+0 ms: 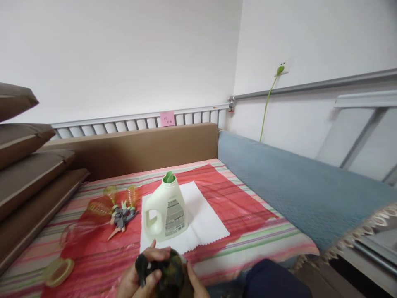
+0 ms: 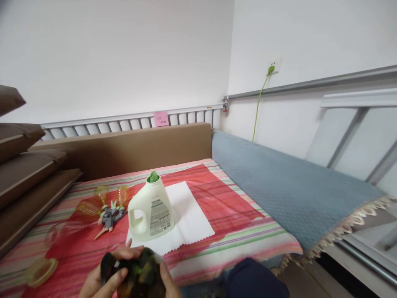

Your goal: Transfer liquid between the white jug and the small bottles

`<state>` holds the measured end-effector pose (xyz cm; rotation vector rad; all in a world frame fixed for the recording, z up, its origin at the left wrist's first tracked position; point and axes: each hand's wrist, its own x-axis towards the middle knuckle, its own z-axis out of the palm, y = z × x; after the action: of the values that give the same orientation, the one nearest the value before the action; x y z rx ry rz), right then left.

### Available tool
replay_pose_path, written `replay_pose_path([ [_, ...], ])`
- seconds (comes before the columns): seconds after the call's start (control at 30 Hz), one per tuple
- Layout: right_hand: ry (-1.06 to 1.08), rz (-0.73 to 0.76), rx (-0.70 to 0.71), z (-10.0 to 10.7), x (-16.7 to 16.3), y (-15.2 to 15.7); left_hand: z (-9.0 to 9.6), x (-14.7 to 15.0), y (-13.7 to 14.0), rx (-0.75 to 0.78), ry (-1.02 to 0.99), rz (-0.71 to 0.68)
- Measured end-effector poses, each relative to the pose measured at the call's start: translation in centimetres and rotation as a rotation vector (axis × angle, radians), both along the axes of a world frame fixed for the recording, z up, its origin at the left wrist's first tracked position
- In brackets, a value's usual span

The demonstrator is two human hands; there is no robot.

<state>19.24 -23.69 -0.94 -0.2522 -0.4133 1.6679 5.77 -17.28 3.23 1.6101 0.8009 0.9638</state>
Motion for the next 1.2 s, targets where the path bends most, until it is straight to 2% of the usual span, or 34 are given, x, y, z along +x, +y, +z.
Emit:
replay_pose_path([
  [0.07,0.0,-0.005,-0.014,-0.3,0.0,-0.1,-0.5,0.0,-0.2,-0.021,-0.016,0.099],
  [0.1,-0.003,-0.007,-0.025,-0.4,0.0,-0.1,-0.5,-0.2,-0.3,-0.039,-0.009,0.089],
  [0.2,-0.011,-0.003,-0.063,-0.8,-0.3,0.0,0.2,-0.9,-0.2,-0.058,0.04,-0.079],
  [0.27,0.019,-0.019,-0.074,-1.0,-0.6,0.2,0.2,-1.2,0.0,-0.042,0.052,-0.107],
  [0.33,0.069,-0.032,-0.076,-1.3,-0.8,0.3,-0.2,-1.1,0.3,-0.036,0.028,-0.017],
  [0.43,0.092,0.045,-0.111,-1.9,-0.6,0.2,-0.8,-0.3,0.2,-0.087,-0.043,0.155],
  [0.5,0.105,0.096,-0.155,-2.4,-0.3,0.1,-0.6,0.2,-0.1,-0.134,-0.116,0.157],
  [0.63,0.138,0.126,-0.215,-2.5,0.2,-0.3,0.7,0.5,-0.5,-0.239,-0.205,-0.008],
  [0.7,0.131,0.115,-0.215,-2.3,0.2,-0.5,1.0,0.6,-0.4,-0.239,-0.198,0.043],
  [0.8,0.116,0.051,-0.224,-2.1,0.1,-0.7,0.9,0.7,-0.4,-0.159,-0.164,0.205],
  [0.83,0.109,0.041,-0.23,-2.1,0.1,-0.8,0.9,0.7,-0.4,-0.14,-0.161,0.209],
  [1.0,0.093,0.09,-0.247,-2.1,0.3,-1.0,1.0,0.3,-0.7,-0.189,-0.178,-0.002],
  [1.03,0.096,0.095,-0.241,-2.1,0.3,-1.0,0.9,0.3,-0.7,-0.179,-0.155,0.022],
  [1.13,0.103,0.074,-0.231,-2.2,0.3,-1.0,0.4,0.4,-0.5,-0.086,-0.08,0.222],
  [1.2,0.1,0.06,-0.243,-2.3,0.4,-1.0,0.2,0.5,-0.5,-0.067,-0.09,0.251],
])
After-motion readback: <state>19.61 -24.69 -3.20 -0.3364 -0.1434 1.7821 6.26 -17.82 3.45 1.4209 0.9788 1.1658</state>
